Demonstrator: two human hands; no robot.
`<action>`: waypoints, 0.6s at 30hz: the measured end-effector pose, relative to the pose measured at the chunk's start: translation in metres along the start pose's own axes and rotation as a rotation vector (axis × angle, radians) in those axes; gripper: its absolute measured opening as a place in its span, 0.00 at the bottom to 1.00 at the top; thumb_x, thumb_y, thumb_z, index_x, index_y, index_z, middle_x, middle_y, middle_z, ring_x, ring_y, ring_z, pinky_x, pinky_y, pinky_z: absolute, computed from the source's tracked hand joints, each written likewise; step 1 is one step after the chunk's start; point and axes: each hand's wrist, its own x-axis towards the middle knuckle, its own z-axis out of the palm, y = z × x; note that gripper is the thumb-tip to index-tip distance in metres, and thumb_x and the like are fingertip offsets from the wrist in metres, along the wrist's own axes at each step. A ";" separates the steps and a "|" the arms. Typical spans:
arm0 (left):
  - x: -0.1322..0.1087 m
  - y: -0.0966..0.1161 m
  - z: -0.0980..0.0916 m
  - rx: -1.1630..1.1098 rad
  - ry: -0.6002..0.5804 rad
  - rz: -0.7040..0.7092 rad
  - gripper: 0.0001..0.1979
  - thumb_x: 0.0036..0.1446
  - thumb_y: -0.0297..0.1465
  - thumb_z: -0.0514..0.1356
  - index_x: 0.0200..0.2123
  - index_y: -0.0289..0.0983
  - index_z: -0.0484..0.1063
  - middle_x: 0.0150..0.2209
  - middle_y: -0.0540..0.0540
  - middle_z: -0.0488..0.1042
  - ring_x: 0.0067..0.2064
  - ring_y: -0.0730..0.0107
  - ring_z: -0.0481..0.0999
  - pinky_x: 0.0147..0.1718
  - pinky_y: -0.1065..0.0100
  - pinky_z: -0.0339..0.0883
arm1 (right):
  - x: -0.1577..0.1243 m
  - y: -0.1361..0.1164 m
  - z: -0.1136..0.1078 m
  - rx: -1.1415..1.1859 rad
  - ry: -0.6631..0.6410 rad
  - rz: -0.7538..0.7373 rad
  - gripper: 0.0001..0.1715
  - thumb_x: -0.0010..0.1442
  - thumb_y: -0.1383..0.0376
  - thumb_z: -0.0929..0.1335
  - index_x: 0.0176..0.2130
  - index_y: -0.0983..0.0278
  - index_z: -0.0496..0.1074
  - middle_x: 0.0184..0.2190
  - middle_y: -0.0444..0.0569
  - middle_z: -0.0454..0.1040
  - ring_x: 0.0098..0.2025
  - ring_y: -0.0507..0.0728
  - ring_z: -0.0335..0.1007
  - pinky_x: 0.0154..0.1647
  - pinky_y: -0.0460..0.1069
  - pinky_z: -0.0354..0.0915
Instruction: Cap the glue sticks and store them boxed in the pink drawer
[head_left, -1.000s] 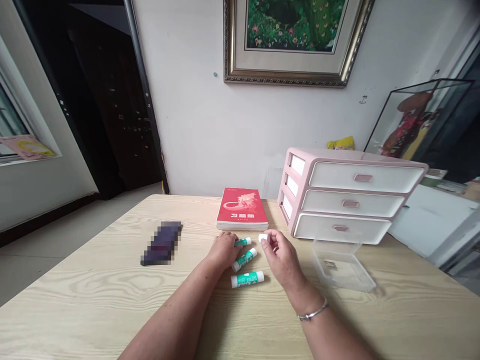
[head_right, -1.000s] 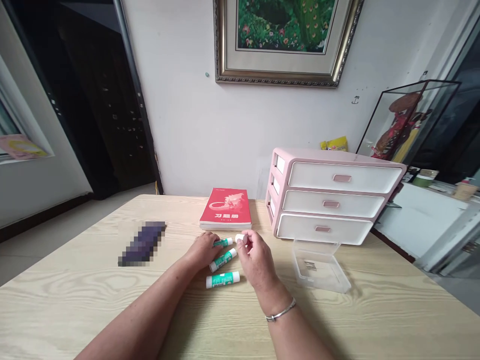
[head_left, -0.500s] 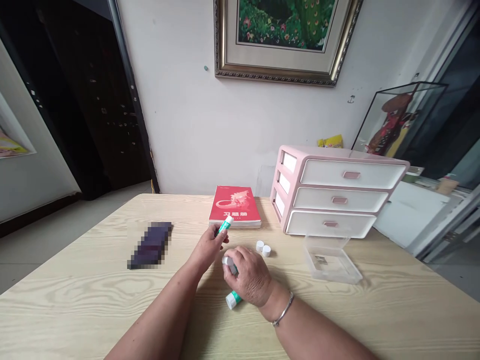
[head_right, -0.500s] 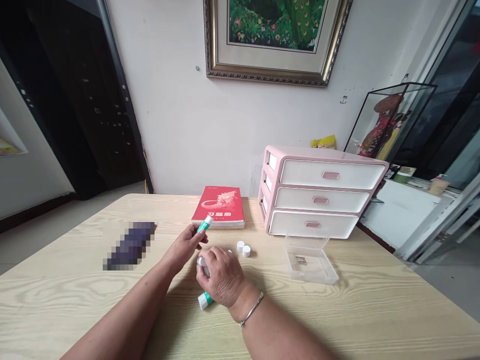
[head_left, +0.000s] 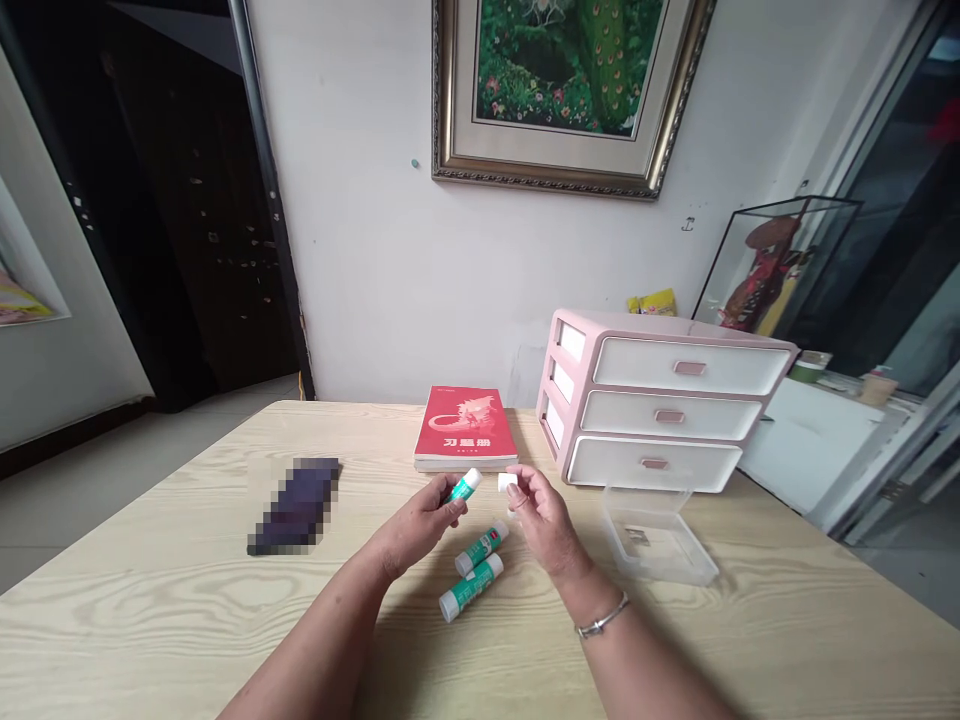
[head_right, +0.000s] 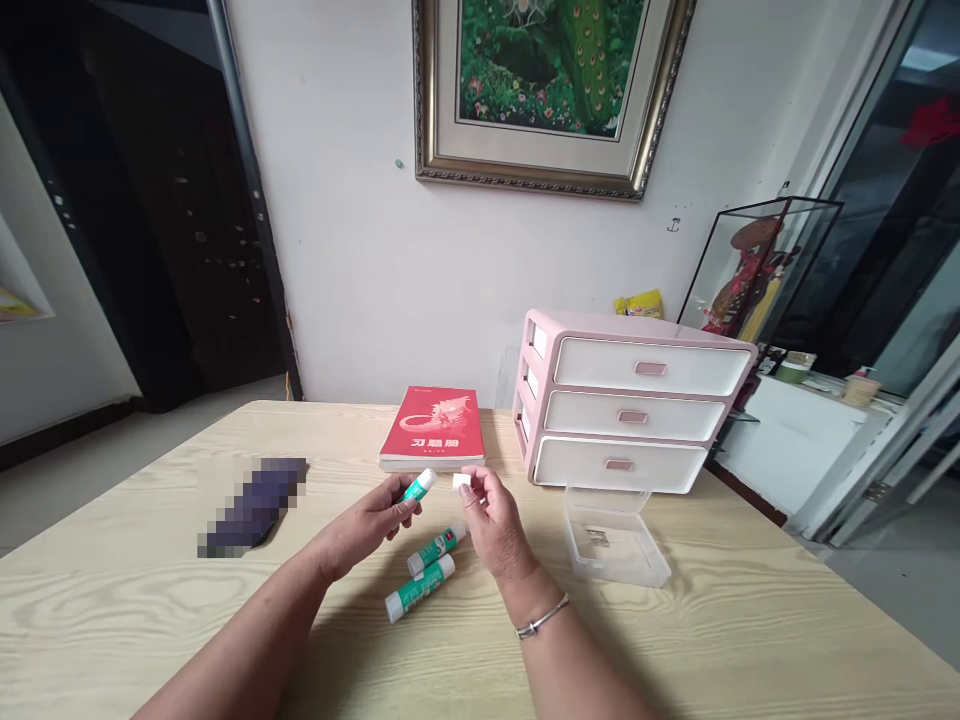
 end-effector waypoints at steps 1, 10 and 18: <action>-0.001 0.001 0.001 0.041 -0.006 0.011 0.18 0.62 0.44 0.54 0.49 0.39 0.67 0.38 0.48 0.70 0.36 0.69 0.68 0.36 0.69 0.64 | 0.002 0.001 -0.004 0.025 -0.022 0.017 0.19 0.65 0.54 0.64 0.50 0.62 0.67 0.37 0.48 0.72 0.34 0.53 0.66 0.37 0.48 0.66; -0.003 0.009 0.006 0.211 -0.036 0.080 0.21 0.64 0.45 0.51 0.49 0.37 0.70 0.42 0.46 0.74 0.43 0.63 0.70 0.44 0.67 0.63 | -0.002 -0.009 -0.006 0.033 -0.147 0.013 0.20 0.65 0.55 0.64 0.52 0.61 0.69 0.40 0.48 0.73 0.39 0.54 0.68 0.41 0.50 0.67; -0.004 0.007 0.007 0.245 -0.072 0.086 0.21 0.63 0.44 0.52 0.50 0.37 0.71 0.42 0.45 0.76 0.42 0.62 0.72 0.41 0.67 0.64 | -0.004 -0.016 -0.009 -0.161 -0.146 -0.123 0.18 0.67 0.60 0.63 0.54 0.60 0.69 0.44 0.50 0.74 0.42 0.55 0.70 0.41 0.49 0.67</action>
